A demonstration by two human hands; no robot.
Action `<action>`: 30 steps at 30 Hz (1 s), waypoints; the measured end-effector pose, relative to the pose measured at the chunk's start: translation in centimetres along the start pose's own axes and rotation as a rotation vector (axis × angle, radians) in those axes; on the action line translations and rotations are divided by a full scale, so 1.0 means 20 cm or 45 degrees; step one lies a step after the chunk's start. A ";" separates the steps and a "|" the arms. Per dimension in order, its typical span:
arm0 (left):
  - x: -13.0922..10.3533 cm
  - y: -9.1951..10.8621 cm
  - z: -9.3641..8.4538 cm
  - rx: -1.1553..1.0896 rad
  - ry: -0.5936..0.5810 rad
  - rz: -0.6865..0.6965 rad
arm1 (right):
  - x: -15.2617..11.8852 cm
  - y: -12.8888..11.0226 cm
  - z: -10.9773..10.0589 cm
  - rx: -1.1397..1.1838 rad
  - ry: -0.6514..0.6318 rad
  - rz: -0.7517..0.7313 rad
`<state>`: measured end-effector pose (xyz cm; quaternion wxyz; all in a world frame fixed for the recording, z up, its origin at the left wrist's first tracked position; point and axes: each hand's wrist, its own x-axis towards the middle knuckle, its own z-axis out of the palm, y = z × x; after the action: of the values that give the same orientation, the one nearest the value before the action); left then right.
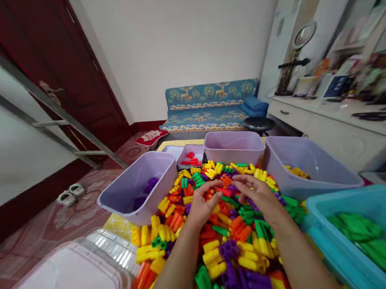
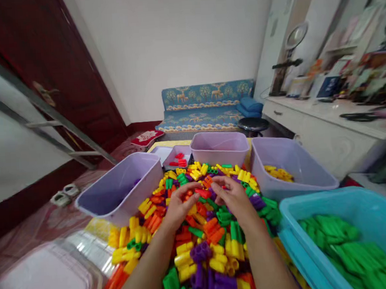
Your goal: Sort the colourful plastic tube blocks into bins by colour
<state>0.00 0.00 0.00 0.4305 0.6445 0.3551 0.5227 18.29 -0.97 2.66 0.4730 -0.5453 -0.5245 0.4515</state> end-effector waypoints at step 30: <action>0.02 -0.01 0.01 0.071 0.204 -0.128 | -0.06 -0.11 -0.06 -0.573 0.144 -0.358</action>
<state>0.24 0.40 -0.15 0.4081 0.5937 0.4348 0.5403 19.01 -2.18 5.07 0.4264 -0.5830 -0.6549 0.2221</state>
